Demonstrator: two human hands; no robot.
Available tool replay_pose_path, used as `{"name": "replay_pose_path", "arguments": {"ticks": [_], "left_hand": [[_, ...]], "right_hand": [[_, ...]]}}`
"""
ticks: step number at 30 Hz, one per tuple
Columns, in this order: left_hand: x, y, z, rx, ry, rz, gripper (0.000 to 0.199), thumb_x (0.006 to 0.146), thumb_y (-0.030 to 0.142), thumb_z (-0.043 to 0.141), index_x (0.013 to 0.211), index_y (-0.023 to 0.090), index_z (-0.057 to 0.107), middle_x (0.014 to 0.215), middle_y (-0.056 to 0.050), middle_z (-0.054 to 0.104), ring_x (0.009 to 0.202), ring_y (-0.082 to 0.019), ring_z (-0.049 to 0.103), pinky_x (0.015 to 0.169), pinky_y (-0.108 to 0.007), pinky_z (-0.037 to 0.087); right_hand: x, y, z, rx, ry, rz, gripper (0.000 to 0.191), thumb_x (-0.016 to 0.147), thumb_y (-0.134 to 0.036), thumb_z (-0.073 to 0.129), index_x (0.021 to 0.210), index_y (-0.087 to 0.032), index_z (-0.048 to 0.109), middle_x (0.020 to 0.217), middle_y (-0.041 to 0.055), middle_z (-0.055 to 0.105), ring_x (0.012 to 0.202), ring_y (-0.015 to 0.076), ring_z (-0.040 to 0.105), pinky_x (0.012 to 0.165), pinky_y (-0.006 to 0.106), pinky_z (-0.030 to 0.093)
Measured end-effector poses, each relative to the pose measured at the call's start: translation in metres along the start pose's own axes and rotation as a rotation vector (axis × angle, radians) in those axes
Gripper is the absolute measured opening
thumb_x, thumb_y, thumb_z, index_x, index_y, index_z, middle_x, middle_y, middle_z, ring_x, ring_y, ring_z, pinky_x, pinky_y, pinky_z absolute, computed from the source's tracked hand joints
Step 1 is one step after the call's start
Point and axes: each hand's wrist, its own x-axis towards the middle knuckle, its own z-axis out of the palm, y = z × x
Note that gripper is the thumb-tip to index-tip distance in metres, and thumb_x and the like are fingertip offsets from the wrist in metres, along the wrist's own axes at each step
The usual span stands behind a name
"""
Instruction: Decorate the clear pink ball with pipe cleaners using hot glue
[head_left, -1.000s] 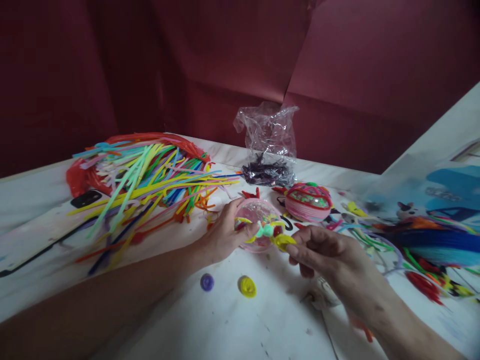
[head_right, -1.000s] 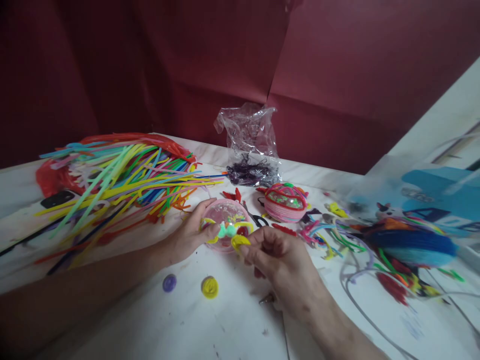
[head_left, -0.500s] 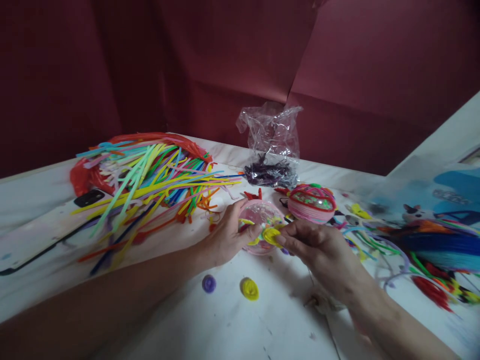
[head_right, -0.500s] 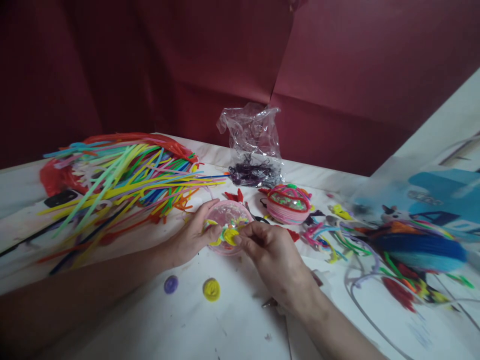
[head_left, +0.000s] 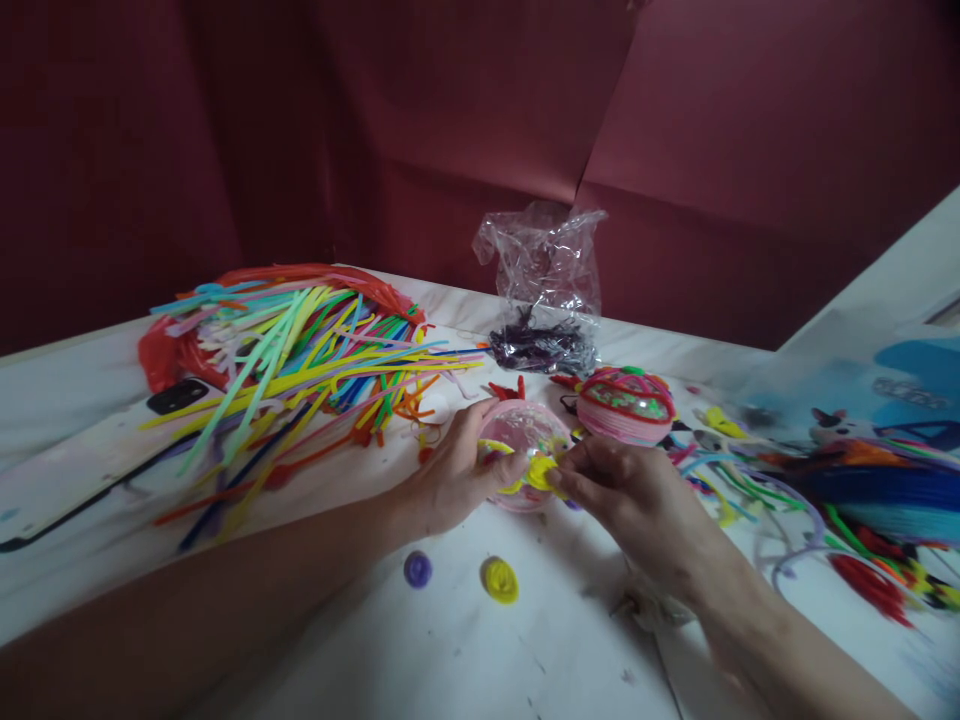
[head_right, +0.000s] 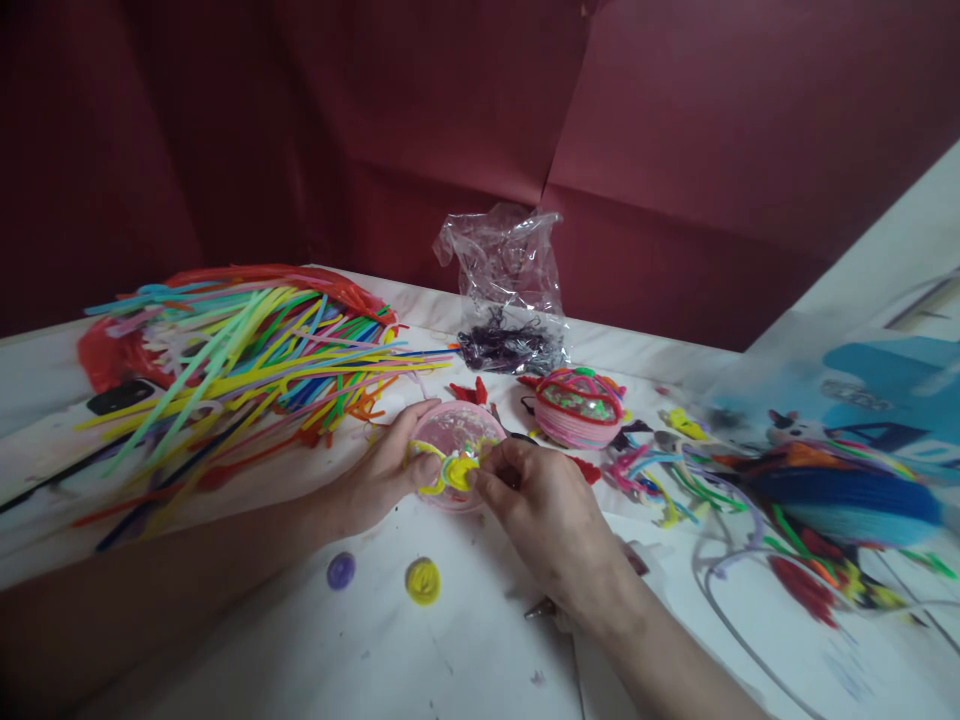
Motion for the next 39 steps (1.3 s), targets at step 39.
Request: {"name": "replay_pose_path", "arguments": {"ticks": [39], "left_hand": [[0.000, 0.010, 0.002, 0.222, 0.047, -0.003, 0.082, 0.067, 0.034, 0.074, 0.136, 0.016, 0.034, 0.138, -0.017, 0.043, 0.129, -0.033, 0.041, 0.108, -0.049, 0.034]], "right_hand": [[-0.007, -0.006, 0.007, -0.182, -0.020, -0.021, 0.024, 0.075, -0.042, 0.048, 0.073, -0.021, 0.059, 0.068, 0.0046, 0.062, 0.062, 0.0190, 0.053, 0.056, 0.029, 0.039]]}}
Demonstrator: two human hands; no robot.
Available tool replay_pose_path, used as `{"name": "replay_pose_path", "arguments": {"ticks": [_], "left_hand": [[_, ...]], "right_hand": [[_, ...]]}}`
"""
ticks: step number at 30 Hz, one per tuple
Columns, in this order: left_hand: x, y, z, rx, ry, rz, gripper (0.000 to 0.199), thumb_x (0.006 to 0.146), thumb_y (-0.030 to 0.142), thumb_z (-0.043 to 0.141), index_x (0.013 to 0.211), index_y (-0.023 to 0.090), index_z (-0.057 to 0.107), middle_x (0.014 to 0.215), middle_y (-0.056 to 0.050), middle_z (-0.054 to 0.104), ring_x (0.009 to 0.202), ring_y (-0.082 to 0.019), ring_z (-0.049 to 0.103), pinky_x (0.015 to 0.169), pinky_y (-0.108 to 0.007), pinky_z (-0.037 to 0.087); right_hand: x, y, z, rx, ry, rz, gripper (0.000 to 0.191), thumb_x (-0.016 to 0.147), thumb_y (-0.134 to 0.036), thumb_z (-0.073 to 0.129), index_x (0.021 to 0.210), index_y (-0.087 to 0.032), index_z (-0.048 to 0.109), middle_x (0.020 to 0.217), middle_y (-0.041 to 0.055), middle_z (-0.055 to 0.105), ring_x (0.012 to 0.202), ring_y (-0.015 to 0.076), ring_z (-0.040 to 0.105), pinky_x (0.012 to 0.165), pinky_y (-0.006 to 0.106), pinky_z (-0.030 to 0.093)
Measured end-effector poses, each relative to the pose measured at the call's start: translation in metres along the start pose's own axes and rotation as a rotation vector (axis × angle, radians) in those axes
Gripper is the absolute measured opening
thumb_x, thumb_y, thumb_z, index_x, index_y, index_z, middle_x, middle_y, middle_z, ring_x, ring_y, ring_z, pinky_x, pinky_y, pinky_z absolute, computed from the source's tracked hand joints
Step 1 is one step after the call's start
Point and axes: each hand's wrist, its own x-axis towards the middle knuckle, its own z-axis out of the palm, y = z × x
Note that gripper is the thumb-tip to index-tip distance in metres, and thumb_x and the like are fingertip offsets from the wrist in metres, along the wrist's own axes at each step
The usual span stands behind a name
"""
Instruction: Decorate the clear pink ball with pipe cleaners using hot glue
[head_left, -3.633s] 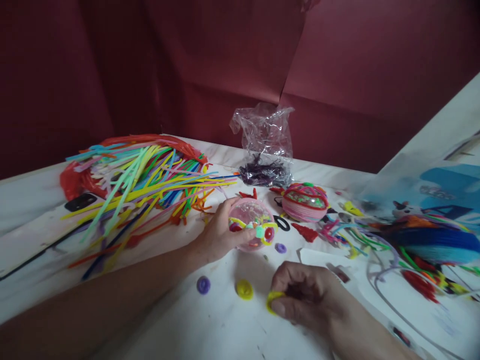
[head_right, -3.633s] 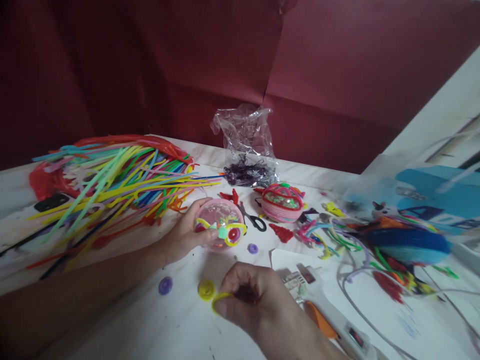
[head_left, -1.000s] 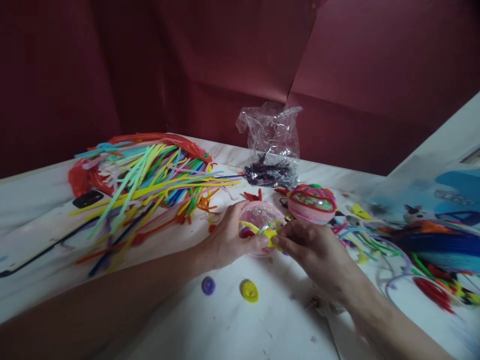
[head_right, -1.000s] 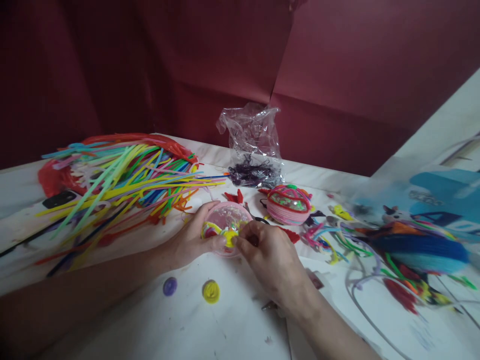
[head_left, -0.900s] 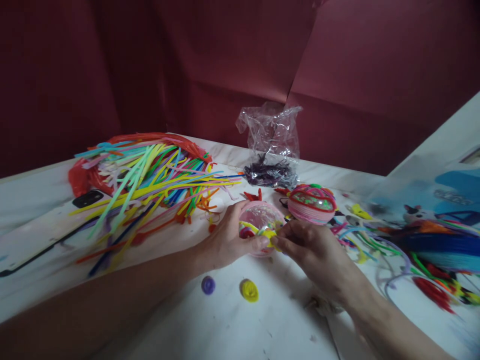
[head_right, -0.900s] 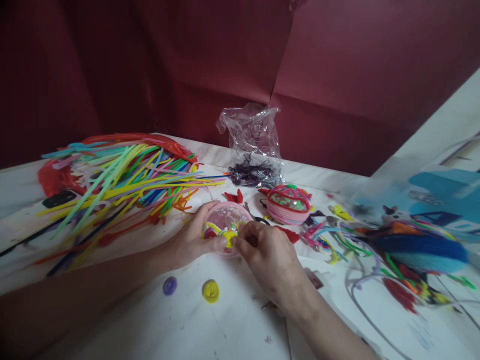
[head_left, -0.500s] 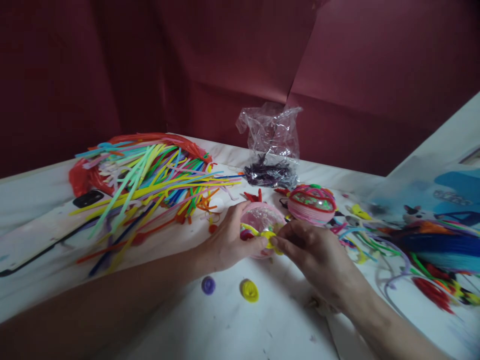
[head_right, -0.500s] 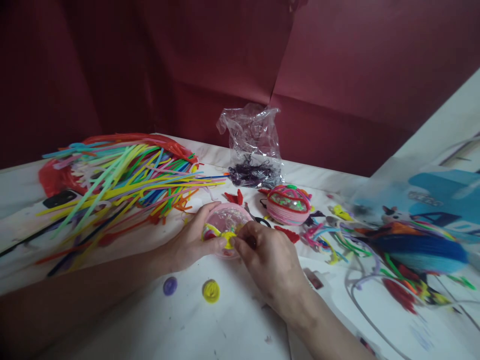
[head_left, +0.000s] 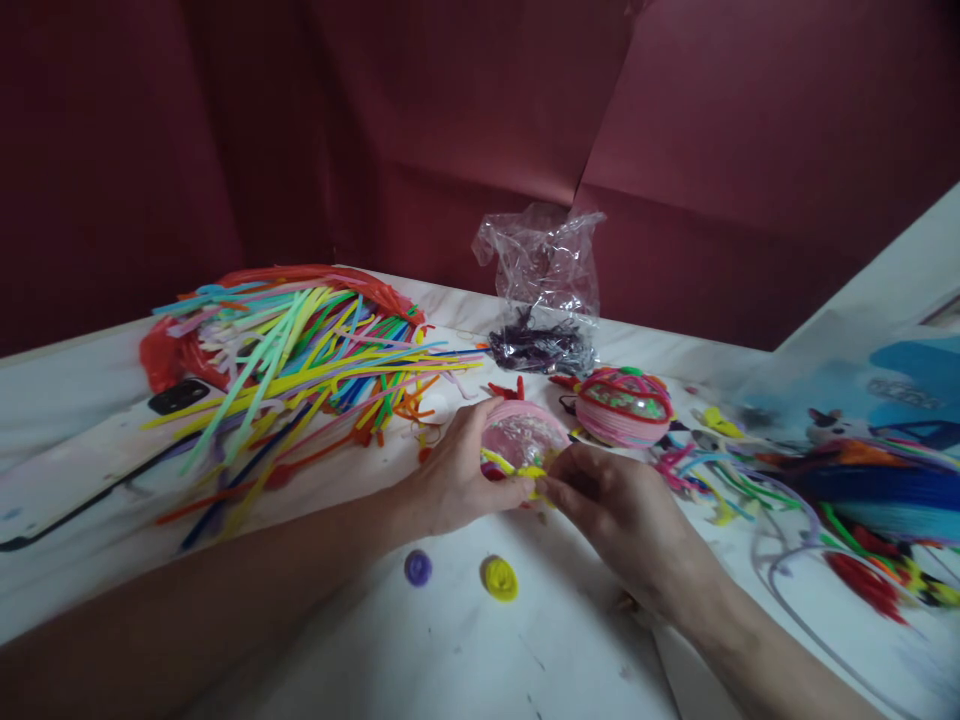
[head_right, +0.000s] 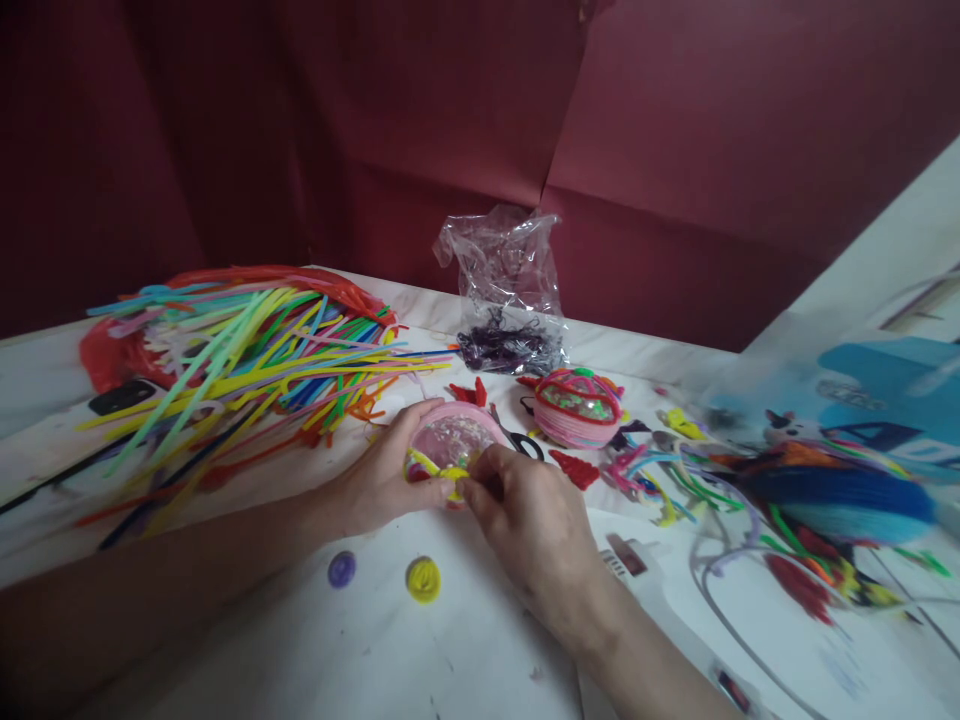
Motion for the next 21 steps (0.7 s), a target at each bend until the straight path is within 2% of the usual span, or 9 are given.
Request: {"name": "replay_pose_path", "arguments": {"ticks": [4, 8, 12, 16, 21], "left_hand": [[0.002, -0.008, -0.002, 0.065, -0.060, 0.025, 0.100, 0.061, 0.040, 0.078, 0.143, 0.016, 0.027, 0.147, -0.019, 0.035, 0.135, -0.037, 0.033, 0.110, -0.054, 0.029], [0.007, -0.019, -0.001, 0.034, -0.067, 0.073, 0.104, 0.057, 0.043, 0.082, 0.143, 0.022, 0.028, 0.147, -0.016, 0.037, 0.134, -0.036, 0.036, 0.109, -0.054, 0.030], [0.012, -0.017, -0.002, 0.019, -0.072, 0.094, 0.099, 0.057, 0.041, 0.083, 0.140, 0.022, 0.033, 0.143, -0.016, 0.043, 0.129, -0.035, 0.042, 0.107, -0.052, 0.034], [0.012, -0.007, -0.007, -0.054, -0.101, 0.045, 0.091, 0.058, 0.036, 0.083, 0.136, 0.023, 0.037, 0.133, -0.013, 0.053, 0.119, -0.031, 0.053, 0.100, -0.048, 0.042], [0.010, -0.010, -0.004, -0.066, -0.072, 0.037, 0.090, 0.058, 0.037, 0.083, 0.135, 0.024, 0.040, 0.137, -0.012, 0.050, 0.124, -0.033, 0.048, 0.102, -0.049, 0.040]], "right_hand": [[0.000, -0.002, 0.001, 0.038, 0.003, 0.009, 0.024, 0.076, -0.041, 0.049, 0.072, -0.020, 0.060, 0.069, 0.0048, 0.064, 0.062, 0.0185, 0.055, 0.056, 0.028, 0.040], [0.002, -0.001, 0.001, 0.099, 0.029, -0.004, 0.022, 0.076, -0.039, 0.051, 0.071, -0.019, 0.060, 0.068, 0.0048, 0.063, 0.061, 0.0167, 0.055, 0.053, 0.026, 0.040], [0.005, 0.002, -0.001, 0.141, 0.059, -0.034, 0.020, 0.075, -0.037, 0.052, 0.068, -0.018, 0.058, 0.062, 0.0032, 0.061, 0.055, 0.0146, 0.053, 0.050, 0.024, 0.038], [0.006, 0.007, -0.002, 0.172, 0.071, -0.071, 0.024, 0.075, -0.040, 0.049, 0.066, -0.019, 0.054, 0.060, 0.0022, 0.058, 0.053, 0.0133, 0.050, 0.048, 0.024, 0.037], [0.004, 0.006, 0.001, 0.147, 0.091, -0.143, 0.023, 0.078, -0.040, 0.051, 0.085, -0.020, 0.057, 0.072, 0.0034, 0.063, 0.060, 0.0154, 0.055, 0.054, 0.025, 0.041]]}}
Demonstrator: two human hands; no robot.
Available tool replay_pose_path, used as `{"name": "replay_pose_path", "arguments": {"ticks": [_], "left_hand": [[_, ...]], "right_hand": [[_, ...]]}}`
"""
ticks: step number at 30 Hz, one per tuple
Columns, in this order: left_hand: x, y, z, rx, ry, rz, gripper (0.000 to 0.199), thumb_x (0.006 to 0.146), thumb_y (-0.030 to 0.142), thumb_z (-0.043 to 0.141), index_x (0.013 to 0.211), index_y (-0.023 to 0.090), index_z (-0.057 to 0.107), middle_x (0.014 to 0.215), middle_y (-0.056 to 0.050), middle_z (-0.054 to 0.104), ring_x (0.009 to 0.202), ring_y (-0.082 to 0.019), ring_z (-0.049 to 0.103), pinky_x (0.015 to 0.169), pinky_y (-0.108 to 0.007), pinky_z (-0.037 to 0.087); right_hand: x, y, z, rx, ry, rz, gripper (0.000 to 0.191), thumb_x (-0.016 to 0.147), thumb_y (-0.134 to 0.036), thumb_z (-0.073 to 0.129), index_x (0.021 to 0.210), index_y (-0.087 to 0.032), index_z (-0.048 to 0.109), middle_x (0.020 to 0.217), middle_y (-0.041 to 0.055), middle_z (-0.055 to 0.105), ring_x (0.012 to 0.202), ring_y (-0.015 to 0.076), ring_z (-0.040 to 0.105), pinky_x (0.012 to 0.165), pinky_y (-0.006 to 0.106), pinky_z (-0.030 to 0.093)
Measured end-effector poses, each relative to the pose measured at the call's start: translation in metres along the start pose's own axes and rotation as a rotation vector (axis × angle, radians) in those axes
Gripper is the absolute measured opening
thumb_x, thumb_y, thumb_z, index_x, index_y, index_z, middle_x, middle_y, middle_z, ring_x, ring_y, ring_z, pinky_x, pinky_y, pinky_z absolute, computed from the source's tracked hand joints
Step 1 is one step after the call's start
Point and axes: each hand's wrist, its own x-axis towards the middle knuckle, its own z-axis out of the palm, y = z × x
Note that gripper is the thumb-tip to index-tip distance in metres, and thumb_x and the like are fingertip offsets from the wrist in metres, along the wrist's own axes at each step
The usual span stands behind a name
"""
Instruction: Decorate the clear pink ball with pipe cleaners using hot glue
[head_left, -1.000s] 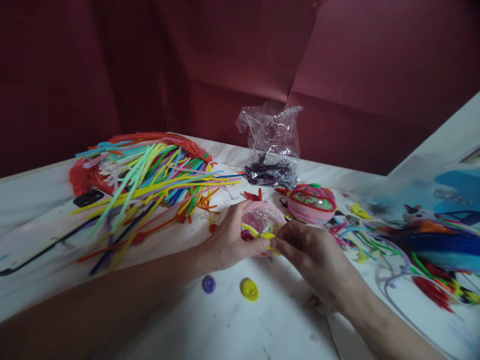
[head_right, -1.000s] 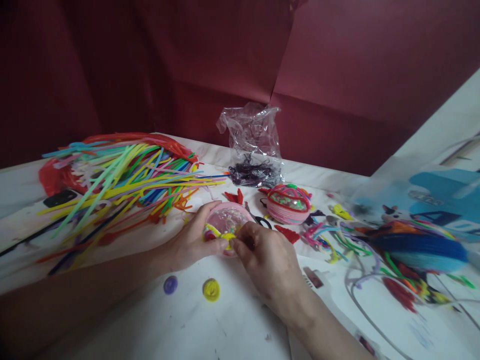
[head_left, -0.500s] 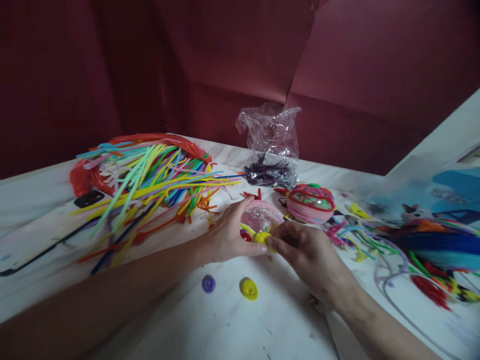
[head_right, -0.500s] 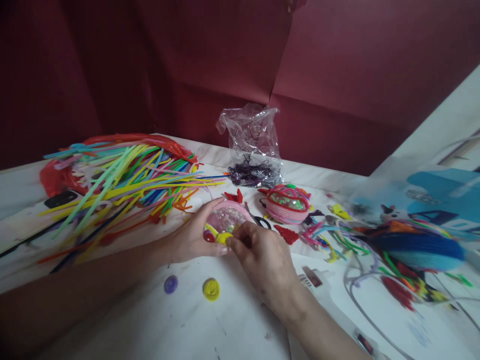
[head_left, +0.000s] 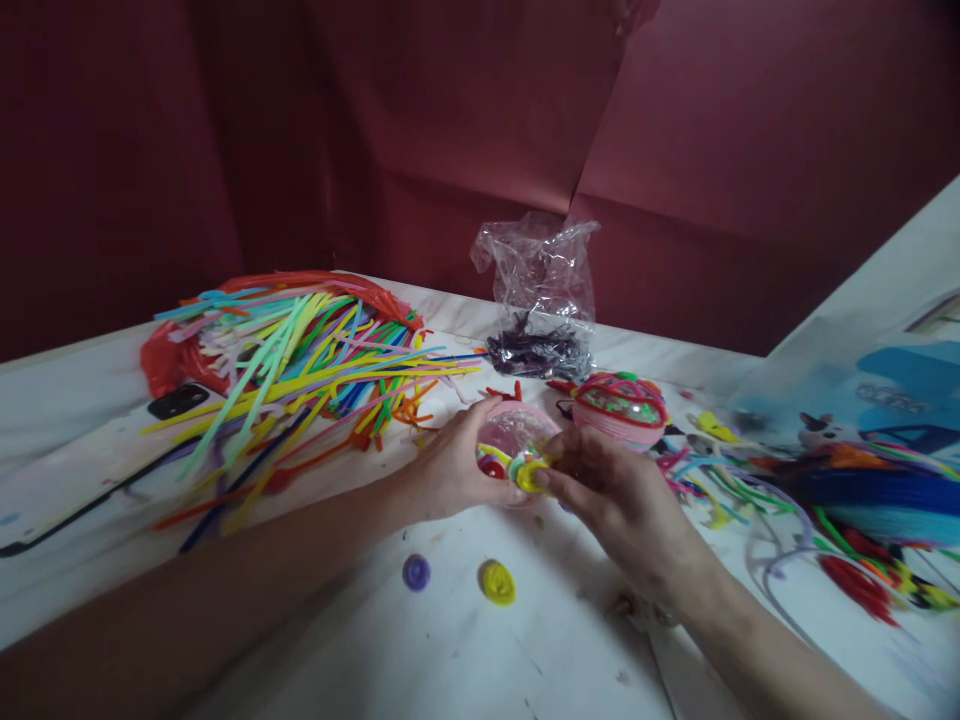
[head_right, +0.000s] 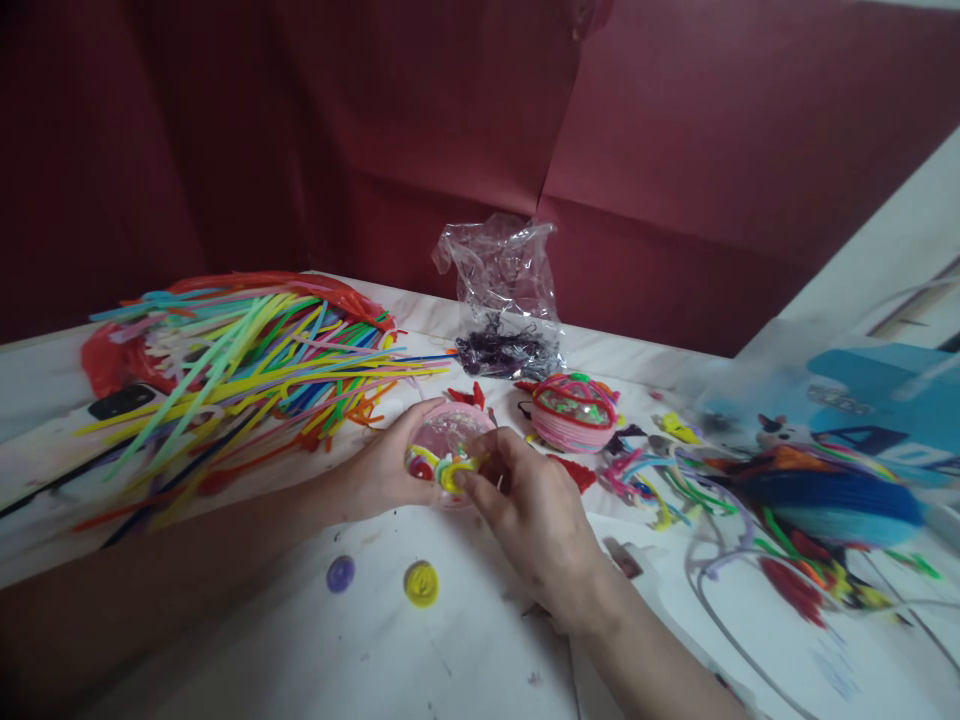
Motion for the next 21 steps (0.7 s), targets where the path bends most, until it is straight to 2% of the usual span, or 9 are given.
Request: {"name": "replay_pose_path", "arguments": {"ticks": [6, 9, 12, 16, 18, 21], "left_hand": [[0.001, -0.001, 0.001, -0.025, 0.015, -0.060, 0.098, 0.054, 0.042, 0.085, 0.137, 0.024, 0.037, 0.140, -0.013, 0.047, 0.127, -0.034, 0.045, 0.104, -0.049, 0.037], [0.003, 0.002, -0.002, -0.095, 0.022, -0.115, 0.090, 0.056, 0.040, 0.084, 0.133, 0.023, 0.041, 0.132, -0.010, 0.054, 0.120, -0.031, 0.052, 0.101, -0.045, 0.041], [0.006, 0.003, -0.005, -0.107, 0.052, -0.148, 0.086, 0.059, 0.037, 0.082, 0.132, 0.020, 0.039, 0.127, -0.011, 0.056, 0.115, -0.029, 0.055, 0.098, -0.044, 0.044], [0.006, 0.000, -0.006, -0.091, 0.080, -0.166, 0.093, 0.056, 0.037, 0.083, 0.134, 0.020, 0.036, 0.132, -0.011, 0.052, 0.119, -0.031, 0.051, 0.100, -0.045, 0.041], [0.006, -0.001, -0.006, -0.094, 0.089, -0.178, 0.094, 0.056, 0.038, 0.083, 0.134, 0.019, 0.035, 0.133, -0.012, 0.050, 0.120, -0.032, 0.049, 0.101, -0.046, 0.041], [0.006, -0.002, -0.006, -0.124, 0.080, -0.189, 0.089, 0.058, 0.037, 0.082, 0.132, 0.017, 0.036, 0.129, -0.013, 0.054, 0.116, -0.031, 0.053, 0.097, -0.046, 0.044]], "right_hand": [[-0.004, -0.005, -0.001, -0.074, -0.002, -0.079, 0.018, 0.078, -0.035, 0.049, 0.083, -0.021, 0.059, 0.079, 0.0050, 0.065, 0.068, 0.0186, 0.057, 0.060, 0.029, 0.042], [-0.007, -0.005, -0.004, -0.044, -0.141, -0.058, 0.017, 0.079, -0.034, 0.047, 0.078, -0.021, 0.057, 0.073, 0.0020, 0.063, 0.064, 0.0158, 0.056, 0.058, 0.026, 0.042], [-0.011, -0.004, -0.001, -0.072, -0.296, -0.016, 0.013, 0.077, -0.028, 0.047, 0.074, -0.021, 0.057, 0.065, -0.0002, 0.060, 0.057, 0.0128, 0.051, 0.050, 0.022, 0.037], [-0.012, -0.008, 0.004, -0.127, -0.359, -0.044, 0.015, 0.073, -0.021, 0.047, 0.068, -0.021, 0.061, 0.063, -0.0005, 0.060, 0.056, 0.0123, 0.049, 0.051, 0.022, 0.035], [-0.010, -0.010, -0.006, -0.136, -0.354, -0.051, 0.019, 0.076, -0.026, 0.046, 0.069, -0.021, 0.063, 0.064, 0.0003, 0.062, 0.056, 0.0130, 0.050, 0.052, 0.023, 0.038], [-0.006, -0.005, -0.041, -0.155, -0.259, -0.005, 0.029, 0.077, -0.042, 0.048, 0.067, -0.021, 0.066, 0.059, 0.0029, 0.061, 0.051, 0.0151, 0.050, 0.047, 0.026, 0.038]]}}
